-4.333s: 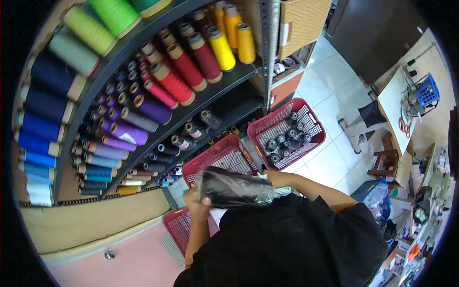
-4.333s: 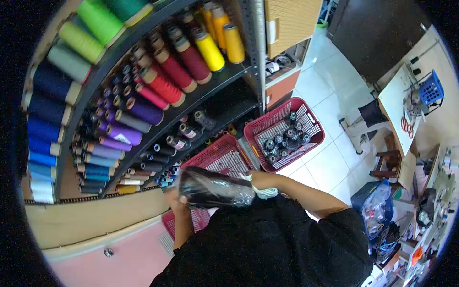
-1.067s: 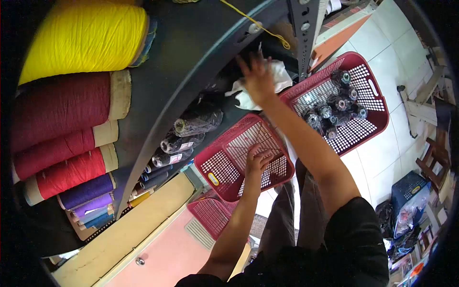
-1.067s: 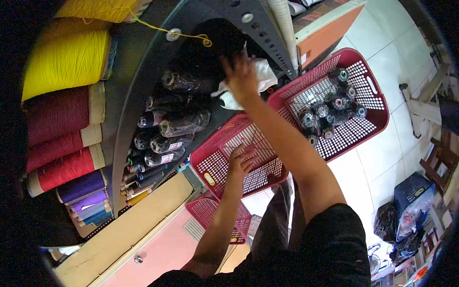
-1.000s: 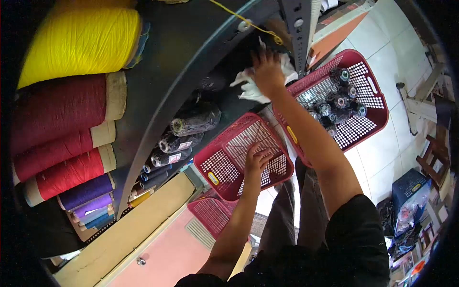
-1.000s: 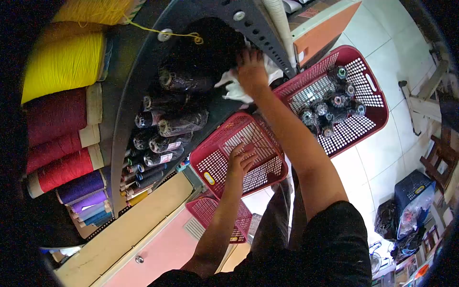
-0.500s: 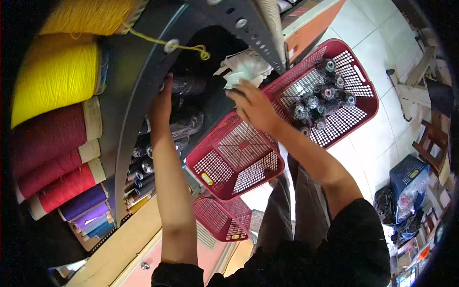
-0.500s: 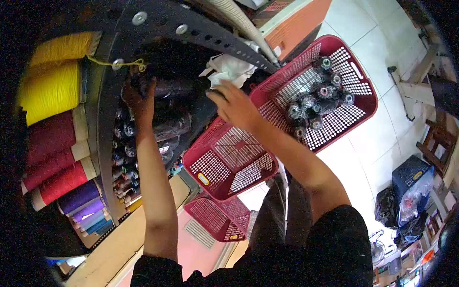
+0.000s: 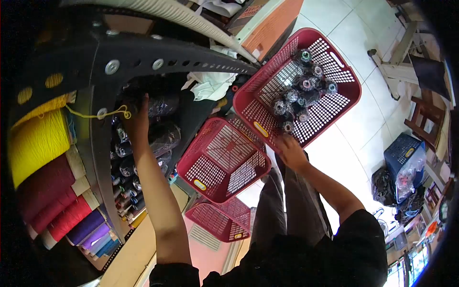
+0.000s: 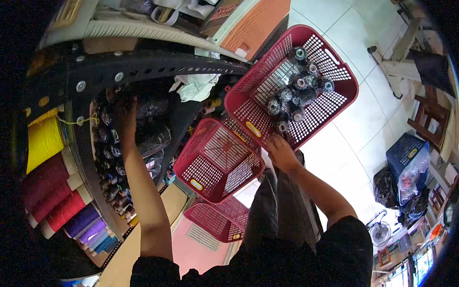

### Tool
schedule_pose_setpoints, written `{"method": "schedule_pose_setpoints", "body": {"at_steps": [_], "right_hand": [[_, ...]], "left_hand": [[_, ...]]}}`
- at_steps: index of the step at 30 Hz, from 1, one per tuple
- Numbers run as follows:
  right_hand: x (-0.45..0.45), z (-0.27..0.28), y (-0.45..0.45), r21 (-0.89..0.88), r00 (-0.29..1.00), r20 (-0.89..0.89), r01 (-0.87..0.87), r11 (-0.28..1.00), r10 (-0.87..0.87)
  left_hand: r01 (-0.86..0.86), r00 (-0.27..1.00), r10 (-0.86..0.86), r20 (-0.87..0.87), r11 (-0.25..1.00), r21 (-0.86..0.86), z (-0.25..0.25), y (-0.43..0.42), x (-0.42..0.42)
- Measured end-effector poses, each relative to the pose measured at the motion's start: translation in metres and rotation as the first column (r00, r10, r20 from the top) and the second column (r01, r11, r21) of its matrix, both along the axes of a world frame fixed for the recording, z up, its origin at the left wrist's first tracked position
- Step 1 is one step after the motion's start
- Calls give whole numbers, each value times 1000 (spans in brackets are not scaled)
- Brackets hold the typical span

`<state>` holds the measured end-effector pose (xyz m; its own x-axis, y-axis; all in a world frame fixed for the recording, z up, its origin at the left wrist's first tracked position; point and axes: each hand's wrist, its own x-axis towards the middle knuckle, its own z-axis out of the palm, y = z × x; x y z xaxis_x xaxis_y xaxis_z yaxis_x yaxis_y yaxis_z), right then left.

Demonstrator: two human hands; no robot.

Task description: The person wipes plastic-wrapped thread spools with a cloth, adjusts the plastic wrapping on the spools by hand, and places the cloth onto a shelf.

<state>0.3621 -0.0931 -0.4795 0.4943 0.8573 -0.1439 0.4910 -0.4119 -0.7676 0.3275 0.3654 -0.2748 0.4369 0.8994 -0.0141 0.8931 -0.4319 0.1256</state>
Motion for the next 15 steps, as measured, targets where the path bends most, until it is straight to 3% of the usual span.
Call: {"method": "schedule_pose_setpoints", "body": {"at_steps": [1, 3, 4, 6, 8, 9, 13, 15], "right_hand": [[11, 4, -3, -45, 998, -49, 22, 999, -25], [27, -12, -9, -78, 996, 15, 90, 993, -89], [34, -20, -12, -130, 993, 64, 111, 985, -103], [45, -40, -20, -232, 992, -10, 119, 965, -125], [40, -82, -31, -374, 969, 180, 227, 899, -170], [37, -109, -37, -413, 956, 233, 262, 872, -177], [61, -122, -33, -503, 938, 88, 333, 798, -335], [84, -139, -32, -480, 931, 143, 361, 799, -334]], "left_hand": [[51, 998, -52, 29, 998, 38, 1, -3, 2], [104, 993, -108, 55, 992, 70, -4, -11, 1], [153, 983, -175, 61, 951, 270, -9, -19, 1], [200, 968, -248, 48, 870, 451, -16, -41, -1], [225, 882, -358, 308, 892, 392, -17, -112, 21], [236, 875, -346, 338, 916, 326, -30, -141, 25], [446, 820, -436, 372, 893, 63, -104, -224, 22], [491, 804, -432, 409, 870, -45, -138, -252, 21]]}}
